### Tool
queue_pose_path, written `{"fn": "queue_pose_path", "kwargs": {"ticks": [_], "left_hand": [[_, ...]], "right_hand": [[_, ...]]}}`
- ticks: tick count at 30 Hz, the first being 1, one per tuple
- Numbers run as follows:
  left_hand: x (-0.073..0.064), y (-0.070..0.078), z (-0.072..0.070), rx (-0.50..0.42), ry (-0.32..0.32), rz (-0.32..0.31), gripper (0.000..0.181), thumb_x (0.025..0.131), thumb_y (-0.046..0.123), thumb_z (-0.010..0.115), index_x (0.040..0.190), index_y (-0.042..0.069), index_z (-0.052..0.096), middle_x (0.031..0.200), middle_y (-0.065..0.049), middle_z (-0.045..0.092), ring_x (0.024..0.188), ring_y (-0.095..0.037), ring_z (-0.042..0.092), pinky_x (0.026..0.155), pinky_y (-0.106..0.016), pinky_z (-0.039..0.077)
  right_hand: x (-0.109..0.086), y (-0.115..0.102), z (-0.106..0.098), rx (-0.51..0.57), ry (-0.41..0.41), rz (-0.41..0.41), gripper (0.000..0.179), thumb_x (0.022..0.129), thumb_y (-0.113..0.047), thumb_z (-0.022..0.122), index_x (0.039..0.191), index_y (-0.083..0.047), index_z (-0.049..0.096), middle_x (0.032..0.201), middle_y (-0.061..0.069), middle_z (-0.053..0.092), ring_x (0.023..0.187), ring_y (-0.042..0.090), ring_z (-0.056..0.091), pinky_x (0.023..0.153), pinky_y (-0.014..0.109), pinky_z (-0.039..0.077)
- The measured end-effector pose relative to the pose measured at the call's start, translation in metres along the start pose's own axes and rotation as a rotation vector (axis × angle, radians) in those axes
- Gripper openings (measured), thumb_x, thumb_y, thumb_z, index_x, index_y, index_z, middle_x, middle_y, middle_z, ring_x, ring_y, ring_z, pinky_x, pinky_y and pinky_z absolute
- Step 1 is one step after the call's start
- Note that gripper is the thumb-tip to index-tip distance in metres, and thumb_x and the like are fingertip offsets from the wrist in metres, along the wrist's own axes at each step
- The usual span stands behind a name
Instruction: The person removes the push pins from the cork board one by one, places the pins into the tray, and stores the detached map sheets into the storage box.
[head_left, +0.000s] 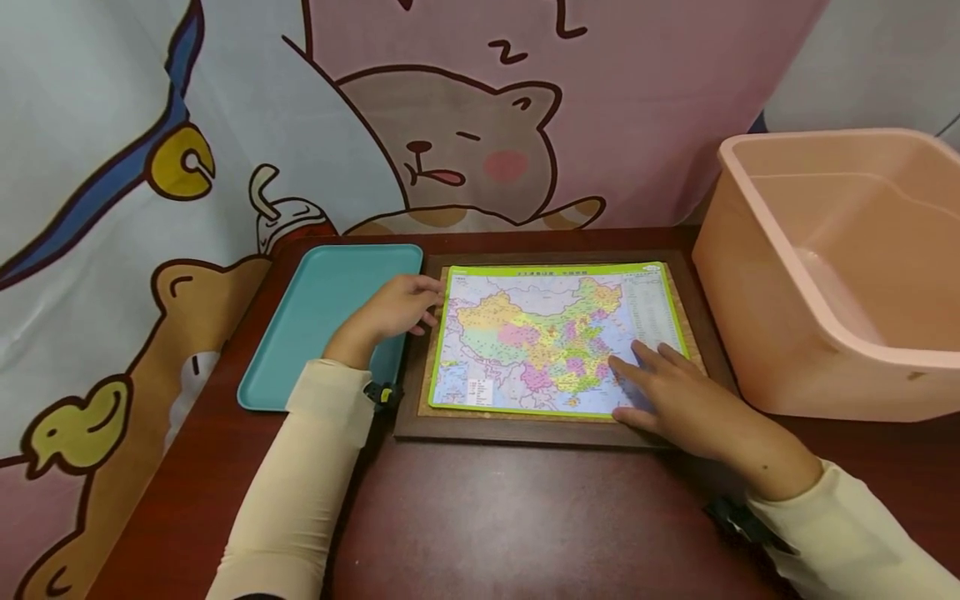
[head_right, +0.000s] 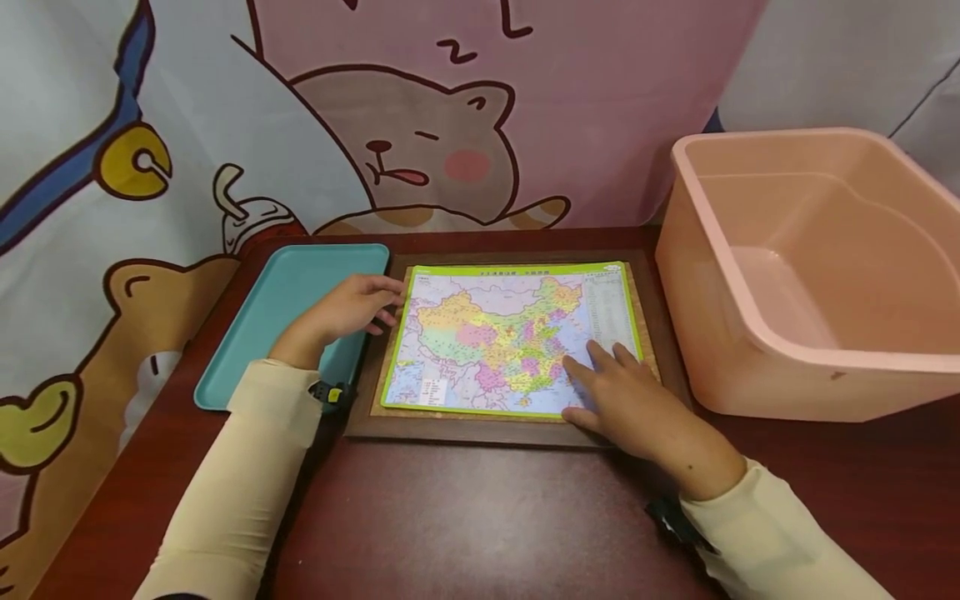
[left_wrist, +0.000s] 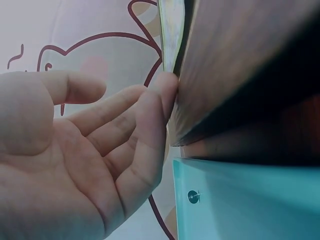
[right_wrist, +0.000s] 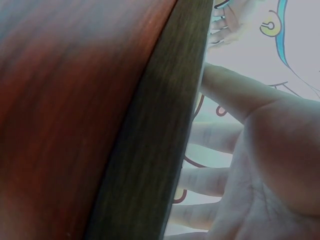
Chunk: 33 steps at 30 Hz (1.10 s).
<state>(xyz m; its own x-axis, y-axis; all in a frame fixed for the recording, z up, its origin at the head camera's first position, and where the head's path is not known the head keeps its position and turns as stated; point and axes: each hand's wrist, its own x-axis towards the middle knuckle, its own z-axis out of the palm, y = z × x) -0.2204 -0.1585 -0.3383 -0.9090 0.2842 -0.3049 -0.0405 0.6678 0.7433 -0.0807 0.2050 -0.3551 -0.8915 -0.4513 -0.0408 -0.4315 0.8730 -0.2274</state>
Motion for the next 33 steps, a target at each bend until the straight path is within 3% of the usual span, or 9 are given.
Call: {"fn": "queue_pose_path", "kwargs": {"ticks": [5,13,33], "left_hand": [[0.0001,0.0006,-0.0006,-0.006,-0.009,0.012,0.042,0.109,0.024,0.039,0.147,0.008,0.049,0.136,-0.014,0.060,0.102,-0.028,0.067,0.083,-0.039,0.056],[-0.0008,0.0015,-0.0018,-0.051,0.028,0.025,0.040,0.109,0.025,0.042,0.145,0.010,0.051,0.134,-0.012,0.061,0.109,-0.029,0.064,0.091,-0.043,0.054],[-0.0024,0.0031,-0.0021,-0.145,0.092,0.088,0.043,0.103,0.018,0.058,0.144,0.016,0.049,0.125,-0.011,0.060,0.098,-0.026,0.069,0.084,-0.040,0.059]], "right_hand": [[0.0003,0.0009,0.0000,-0.003,-0.004,0.002,0.066,0.092,-0.042,0.070,0.144,-0.007,0.053,0.144,0.039,0.044,0.126,0.066,0.043,0.097,0.074,0.039],[0.0005,0.0015,0.0004,-0.015,0.015,-0.013,0.065,0.091,-0.041,0.071,0.143,-0.007,0.054,0.142,0.039,0.046,0.123,0.066,0.045,0.097,0.073,0.041],[0.0003,0.0006,0.0005,-0.001,0.014,-0.022,0.065,0.090,-0.040,0.073,0.142,-0.005,0.055,0.141,0.040,0.046,0.128,0.061,0.044,0.104,0.071,0.037]]}}
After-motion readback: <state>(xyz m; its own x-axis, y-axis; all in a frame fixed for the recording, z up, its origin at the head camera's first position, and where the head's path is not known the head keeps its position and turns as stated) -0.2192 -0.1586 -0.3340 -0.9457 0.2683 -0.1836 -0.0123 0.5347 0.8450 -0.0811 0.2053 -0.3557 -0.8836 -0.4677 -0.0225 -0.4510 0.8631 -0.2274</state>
